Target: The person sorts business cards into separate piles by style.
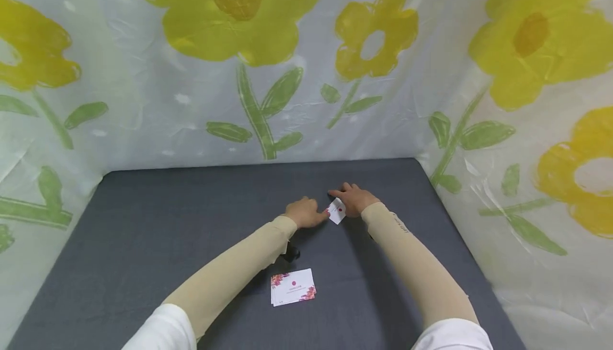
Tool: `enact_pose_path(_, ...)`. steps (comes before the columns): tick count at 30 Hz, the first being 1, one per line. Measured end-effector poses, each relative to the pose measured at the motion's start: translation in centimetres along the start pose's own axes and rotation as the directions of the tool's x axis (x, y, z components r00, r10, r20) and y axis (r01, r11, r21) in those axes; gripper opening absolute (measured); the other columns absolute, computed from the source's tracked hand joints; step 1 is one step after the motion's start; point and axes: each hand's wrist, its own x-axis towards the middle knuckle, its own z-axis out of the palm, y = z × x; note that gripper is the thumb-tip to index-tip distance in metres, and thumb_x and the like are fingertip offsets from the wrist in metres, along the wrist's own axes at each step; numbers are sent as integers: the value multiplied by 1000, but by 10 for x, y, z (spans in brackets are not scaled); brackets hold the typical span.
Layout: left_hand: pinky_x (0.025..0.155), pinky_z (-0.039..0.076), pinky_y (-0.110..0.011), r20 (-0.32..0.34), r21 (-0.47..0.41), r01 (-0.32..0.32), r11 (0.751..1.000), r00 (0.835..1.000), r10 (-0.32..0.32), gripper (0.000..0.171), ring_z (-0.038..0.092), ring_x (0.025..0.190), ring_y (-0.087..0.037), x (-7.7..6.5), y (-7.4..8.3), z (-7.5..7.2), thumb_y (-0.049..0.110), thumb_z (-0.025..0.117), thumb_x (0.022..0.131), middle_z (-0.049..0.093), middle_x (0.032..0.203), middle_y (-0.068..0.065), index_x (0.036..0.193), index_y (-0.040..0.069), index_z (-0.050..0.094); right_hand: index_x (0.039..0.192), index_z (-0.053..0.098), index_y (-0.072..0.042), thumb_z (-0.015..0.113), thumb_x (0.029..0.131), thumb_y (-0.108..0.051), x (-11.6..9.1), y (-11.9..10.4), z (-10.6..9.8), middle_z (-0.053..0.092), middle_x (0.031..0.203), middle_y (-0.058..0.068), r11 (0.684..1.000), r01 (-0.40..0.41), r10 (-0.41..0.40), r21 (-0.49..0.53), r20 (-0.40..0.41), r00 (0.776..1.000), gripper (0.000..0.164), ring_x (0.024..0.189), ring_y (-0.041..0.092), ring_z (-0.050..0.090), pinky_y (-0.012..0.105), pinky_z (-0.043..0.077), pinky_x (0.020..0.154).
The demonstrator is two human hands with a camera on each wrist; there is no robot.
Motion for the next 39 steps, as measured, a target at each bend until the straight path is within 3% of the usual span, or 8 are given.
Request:
enact_pose_path(5,86,58,-44,-195,91,60,994,980,-41,64,71,104,-31,1,13,27,57,63,98,67,118,-15,129,1,62,155,49,-20,66,96,4,1,-2,2,55,140,17,999,19,-20,-40,-31,999,66,130,37,56,50,55,92)
enact_pose_path(10,67,55,-38,-385,186,56,981,923,20,50,68,85,-26,0,15,48,53,69,96,66,98,-10,110,6,61,141,58,-20,68,96,-1,4,1,3,59,131,16,996,28,-34,-82,-75,997,49,122,36,60,49,56,86)
enact_pose_path(14,63,54,-37,-445,178,53,983,895,33,42,66,86,-24,1,14,60,48,69,98,65,99,-9,109,9,60,136,60,-20,72,95,-5,3,4,5,60,128,14,991,27,-41,-134,-102,994,46,118,34,61,49,57,86)
enact_pose_path(19,65,56,-39,-439,157,55,986,898,19,38,65,90,-25,2,15,61,43,68,100,65,102,-9,113,9,60,146,54,-22,68,97,-4,4,4,7,58,134,15,990,23,-36,-142,-91,995,53,125,36,57,51,56,91)
enact_pose_path(24,67,57,-39,-437,177,51,983,899,32,33,68,87,-25,2,18,57,37,70,99,68,99,-10,110,7,62,134,58,-19,73,93,-3,3,0,5,60,128,15,989,25,-41,-143,-114,993,46,121,36,57,53,56,94)
enact_pose_path(29,72,59,-43,-402,92,19,996,915,20,33,72,91,-28,4,9,51,34,73,97,70,100,-11,110,6,62,127,55,-14,76,90,-2,2,-3,4,63,125,16,993,53,-69,-105,-151,986,44,117,36,61,51,56,92)
enact_pose_path(34,76,57,-46,-354,-108,-43,993,935,2,18,73,89,-27,7,-13,36,25,71,98,73,97,-10,102,9,63,126,55,-8,75,89,3,-2,-5,6,66,119,16,989,109,-84,103,-222,971,43,106,33,66,47,55,89)
enact_pose_path(39,68,46,-33,-246,-265,-105,958,968,38,16,61,76,-16,-5,-40,11,27,70,99,72,90,-3,92,13,69,119,63,-3,64,97,-1,-10,-15,6,73,104,16,932,129,-9,340,-332,943,22,83,23,64,37,53,75)
